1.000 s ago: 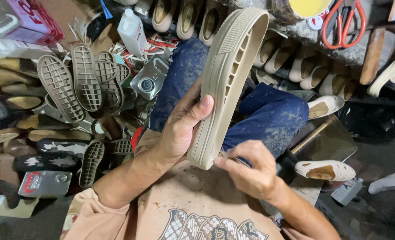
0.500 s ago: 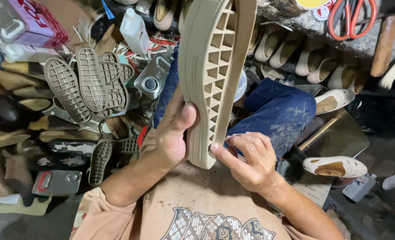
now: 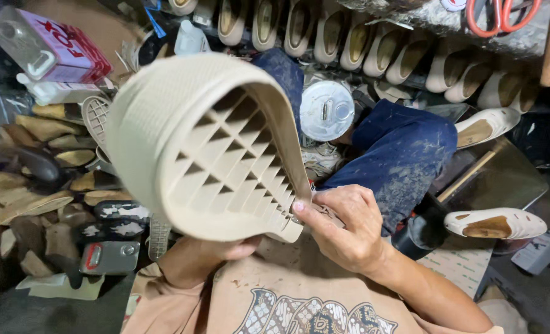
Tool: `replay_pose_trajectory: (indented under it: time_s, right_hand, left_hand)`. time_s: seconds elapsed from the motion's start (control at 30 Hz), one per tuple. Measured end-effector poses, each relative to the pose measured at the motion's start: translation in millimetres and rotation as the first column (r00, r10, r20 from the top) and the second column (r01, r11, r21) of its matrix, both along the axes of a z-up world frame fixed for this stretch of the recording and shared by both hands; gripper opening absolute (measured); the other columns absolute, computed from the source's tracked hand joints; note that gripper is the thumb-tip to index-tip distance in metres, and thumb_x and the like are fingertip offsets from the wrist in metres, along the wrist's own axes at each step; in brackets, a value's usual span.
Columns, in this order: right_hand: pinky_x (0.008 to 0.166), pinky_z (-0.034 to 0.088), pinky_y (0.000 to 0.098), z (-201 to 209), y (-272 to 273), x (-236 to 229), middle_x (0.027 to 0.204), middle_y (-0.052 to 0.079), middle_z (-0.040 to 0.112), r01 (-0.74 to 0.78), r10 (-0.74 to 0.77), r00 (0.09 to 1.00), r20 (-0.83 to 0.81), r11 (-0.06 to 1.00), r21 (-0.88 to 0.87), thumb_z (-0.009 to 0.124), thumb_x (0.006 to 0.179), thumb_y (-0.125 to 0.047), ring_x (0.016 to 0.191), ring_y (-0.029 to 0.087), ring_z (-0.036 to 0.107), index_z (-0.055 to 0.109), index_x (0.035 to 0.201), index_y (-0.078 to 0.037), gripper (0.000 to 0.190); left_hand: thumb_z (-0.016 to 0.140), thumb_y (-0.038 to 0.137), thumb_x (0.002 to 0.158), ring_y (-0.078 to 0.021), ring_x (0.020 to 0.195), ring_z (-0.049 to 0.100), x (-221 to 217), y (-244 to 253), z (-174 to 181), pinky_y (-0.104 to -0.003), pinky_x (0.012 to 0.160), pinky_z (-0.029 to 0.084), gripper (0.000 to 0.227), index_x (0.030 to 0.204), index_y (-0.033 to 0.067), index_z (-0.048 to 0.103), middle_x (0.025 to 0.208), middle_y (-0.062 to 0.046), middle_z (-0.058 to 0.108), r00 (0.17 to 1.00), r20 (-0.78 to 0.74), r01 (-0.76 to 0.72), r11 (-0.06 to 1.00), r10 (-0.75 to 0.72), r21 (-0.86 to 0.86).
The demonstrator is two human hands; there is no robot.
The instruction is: The person cleans the bottom of a shoe sole by hand, rubbing the textured surface and edges repeatedly. They occasionally reach for a container of yellow liquid and a pair of scissors on the shelf, but primarily use their hands to wipe the sole. The person works while sitting on the floor surrounded by shoe parts and tools.
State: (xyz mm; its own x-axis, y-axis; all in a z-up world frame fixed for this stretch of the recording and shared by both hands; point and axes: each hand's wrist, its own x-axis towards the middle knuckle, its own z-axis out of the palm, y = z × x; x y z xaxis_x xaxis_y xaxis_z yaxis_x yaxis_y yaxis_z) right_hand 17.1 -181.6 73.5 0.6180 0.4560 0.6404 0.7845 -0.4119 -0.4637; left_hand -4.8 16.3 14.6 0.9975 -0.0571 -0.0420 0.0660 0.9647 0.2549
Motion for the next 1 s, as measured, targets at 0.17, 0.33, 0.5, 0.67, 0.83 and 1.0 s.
replay_pose_trajectory:
  time_s: [0.17, 0.33, 0.5, 0.67, 0.83, 1.0]
  right_hand:
    - [0.081, 0.046, 0.0375, 18, -6, -12, 0.102, 0.011, 0.066, -0.05, 0.012, 0.968, -0.25, 0.989, -0.143, 0.052, 0.099, -0.005, 0.086, 0.024, 0.072, 0.072, 0.116, -0.012, 0.027]
    - [0.081, 0.053, 0.0395, 19, -15, -11, 0.111, 0.011, 0.059, -0.043, 0.025, 0.971, -0.238, 0.997, -0.068, 0.072, 0.094, -0.016, 0.091, 0.025, 0.066, 0.071, 0.115, -0.013, 0.021]
    - [0.089, 0.055, 0.0464, -13, -3, 10, 0.117, 0.012, 0.067, 0.097, -0.093, 0.99, 0.106, 0.995, -0.038, 0.069, 0.091, -0.032, 0.106, 0.031, 0.064, 0.08, 0.107, -0.021, 0.022]
    - [0.098, 0.05, 0.046, -26, -17, 37, 0.126, 0.011, 0.065, 0.088, -0.07, 0.963, 0.26, 0.994, -0.061, 0.067, 0.097, -0.022, 0.118, 0.03, 0.056, 0.081, 0.109, -0.02, 0.019]
    - [0.085, 0.054, 0.0441, -21, -34, 65, 0.117, 0.01, 0.069, 0.158, -0.121, 0.938, 0.325, 0.984, -0.089, 0.08, 0.092, -0.018, 0.109, 0.031, 0.06, 0.082, 0.104, -0.023, 0.013]
    - [0.071, 0.059, 0.044, -19, -37, 72, 0.109, 0.015, 0.072, 0.141, -0.094, 0.916, 0.39, 0.985, -0.094, 0.082, 0.092, -0.01, 0.099, 0.033, 0.063, 0.084, 0.096, -0.02, 0.011]
  left_hand:
    - [0.033, 0.041, 0.12, -0.0154, 0.127, 0.06, 3, 16, 10, -0.038, 0.12, 0.038, 0.046, 0.124, 0.0121, 0.068, 0.128, -0.005, 0.068, 0.935, -0.113, 0.23, 0.815, -0.337, -0.531]
    - [0.04, 0.036, 0.117, -0.0395, 0.111, 0.058, 6, 31, 10, -0.053, 0.102, 0.054, 0.047, 0.16, 0.0186, 0.043, 0.131, -0.017, 0.054, 0.875, 0.484, -0.258, 0.841, -0.005, 0.475]
    - [0.049, 0.023, 0.106, -0.0611, 0.107, 0.05, 5, 22, 10, -0.074, 0.092, 0.041, 0.043, 0.146, 0.0084, 0.047, 0.113, -0.036, 0.05, 0.763, 0.636, -0.312, 0.926, 0.111, 0.213]
    - [0.045, 0.05, 0.101, -0.0387, 0.136, 0.023, -5, 0, 76, -0.058, 0.114, 0.018, 0.075, 0.159, 0.0159, 0.011, 0.15, -0.017, 0.017, 0.983, 0.184, -0.073, 0.952, 0.017, 0.299]
    - [0.047, 0.058, 0.099, -0.0359, 0.138, 0.033, 1, -6, 67, -0.048, 0.112, 0.031, 0.087, 0.156, 0.0009, 0.014, 0.157, -0.025, 0.022, 0.894, -0.257, 0.338, 0.929, -0.368, -0.153]
    - [0.06, 0.026, 0.093, -0.0441, 0.117, 0.064, -1, -17, 45, -0.055, 0.103, 0.051, 0.074, 0.154, -0.0068, 0.034, 0.139, -0.04, 0.052, 0.831, -0.433, 0.363, 0.93, -0.348, -0.052]
